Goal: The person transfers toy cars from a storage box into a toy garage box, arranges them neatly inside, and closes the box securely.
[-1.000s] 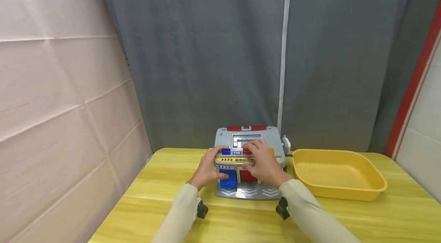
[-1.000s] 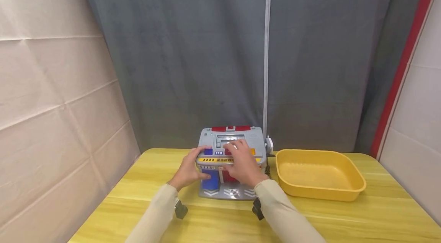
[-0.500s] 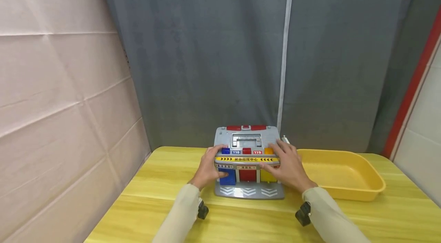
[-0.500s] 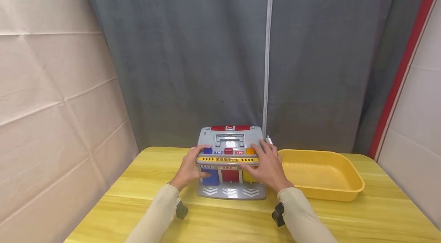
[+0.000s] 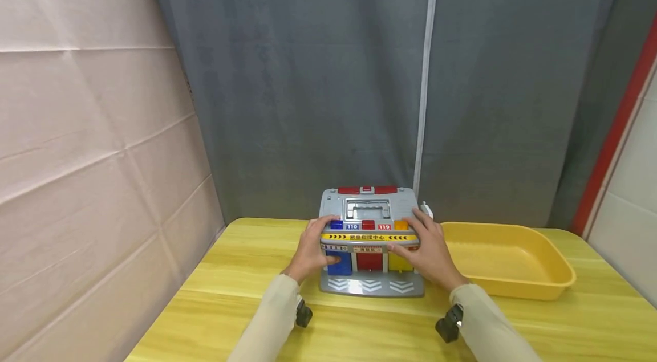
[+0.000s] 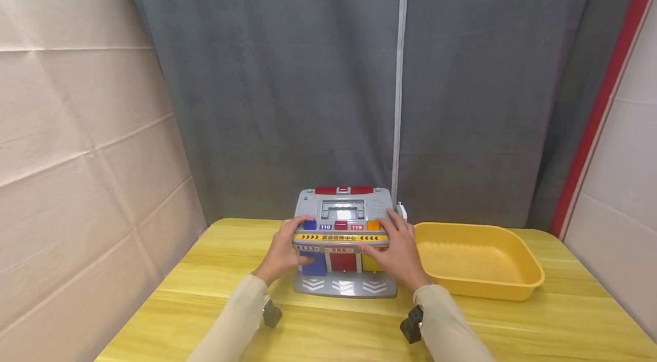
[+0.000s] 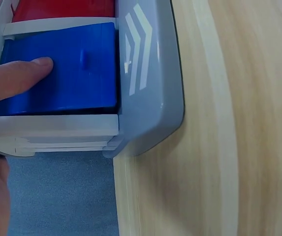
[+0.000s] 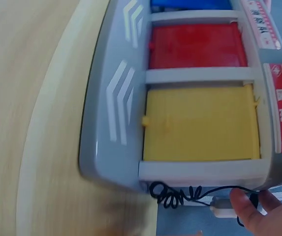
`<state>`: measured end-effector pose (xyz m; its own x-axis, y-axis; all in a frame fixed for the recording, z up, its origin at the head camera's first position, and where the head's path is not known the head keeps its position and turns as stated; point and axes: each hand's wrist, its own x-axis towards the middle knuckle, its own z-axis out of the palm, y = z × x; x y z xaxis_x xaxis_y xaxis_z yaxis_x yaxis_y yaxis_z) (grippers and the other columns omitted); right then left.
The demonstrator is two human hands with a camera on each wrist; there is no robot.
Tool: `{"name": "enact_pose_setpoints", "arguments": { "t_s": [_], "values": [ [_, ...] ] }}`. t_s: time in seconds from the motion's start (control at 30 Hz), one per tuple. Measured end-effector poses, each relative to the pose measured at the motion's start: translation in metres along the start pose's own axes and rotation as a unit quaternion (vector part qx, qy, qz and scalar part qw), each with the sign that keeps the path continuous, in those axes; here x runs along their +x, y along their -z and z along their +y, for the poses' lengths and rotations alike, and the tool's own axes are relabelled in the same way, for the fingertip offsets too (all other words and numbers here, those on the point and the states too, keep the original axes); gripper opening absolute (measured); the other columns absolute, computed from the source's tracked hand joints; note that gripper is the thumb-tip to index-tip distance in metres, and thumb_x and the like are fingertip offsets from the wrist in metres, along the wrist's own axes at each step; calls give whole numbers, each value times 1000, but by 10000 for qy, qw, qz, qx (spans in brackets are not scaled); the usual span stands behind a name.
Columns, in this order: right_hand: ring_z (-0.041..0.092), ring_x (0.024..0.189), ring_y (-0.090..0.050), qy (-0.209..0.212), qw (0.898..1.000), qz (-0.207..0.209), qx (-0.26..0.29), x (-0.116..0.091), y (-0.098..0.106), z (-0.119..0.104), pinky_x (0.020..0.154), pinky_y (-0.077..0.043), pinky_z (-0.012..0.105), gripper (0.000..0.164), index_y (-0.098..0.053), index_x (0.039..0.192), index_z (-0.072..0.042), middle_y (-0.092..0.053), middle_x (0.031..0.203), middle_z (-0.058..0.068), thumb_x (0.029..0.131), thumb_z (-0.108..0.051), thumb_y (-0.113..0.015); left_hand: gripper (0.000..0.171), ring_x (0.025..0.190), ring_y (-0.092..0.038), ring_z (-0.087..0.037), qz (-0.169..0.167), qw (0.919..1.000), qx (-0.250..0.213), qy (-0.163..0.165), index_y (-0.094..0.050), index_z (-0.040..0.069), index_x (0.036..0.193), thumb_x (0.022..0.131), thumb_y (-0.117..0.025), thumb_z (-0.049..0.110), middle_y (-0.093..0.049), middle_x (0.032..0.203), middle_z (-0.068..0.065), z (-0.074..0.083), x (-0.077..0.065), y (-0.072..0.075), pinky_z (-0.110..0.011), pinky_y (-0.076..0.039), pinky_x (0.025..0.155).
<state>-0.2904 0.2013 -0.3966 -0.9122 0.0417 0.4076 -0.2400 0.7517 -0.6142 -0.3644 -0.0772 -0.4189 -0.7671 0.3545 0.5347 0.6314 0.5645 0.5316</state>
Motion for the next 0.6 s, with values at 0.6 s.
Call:
{"name": "enact_pose_setpoints", "arguments": {
  "t_s": [0.6],
  "values": [
    [42,146,-24,-116,9993,-38,349,1,-4,-9,120,-29,65,76,-54,140,-3,-27,164,18,80,-40,-82,92,116,-56,-23,608,9956,554,-454,-56,12,132,50,-96,-2,-69,128,-6,2,-3,2,-45,-50,107]
  ]
}}
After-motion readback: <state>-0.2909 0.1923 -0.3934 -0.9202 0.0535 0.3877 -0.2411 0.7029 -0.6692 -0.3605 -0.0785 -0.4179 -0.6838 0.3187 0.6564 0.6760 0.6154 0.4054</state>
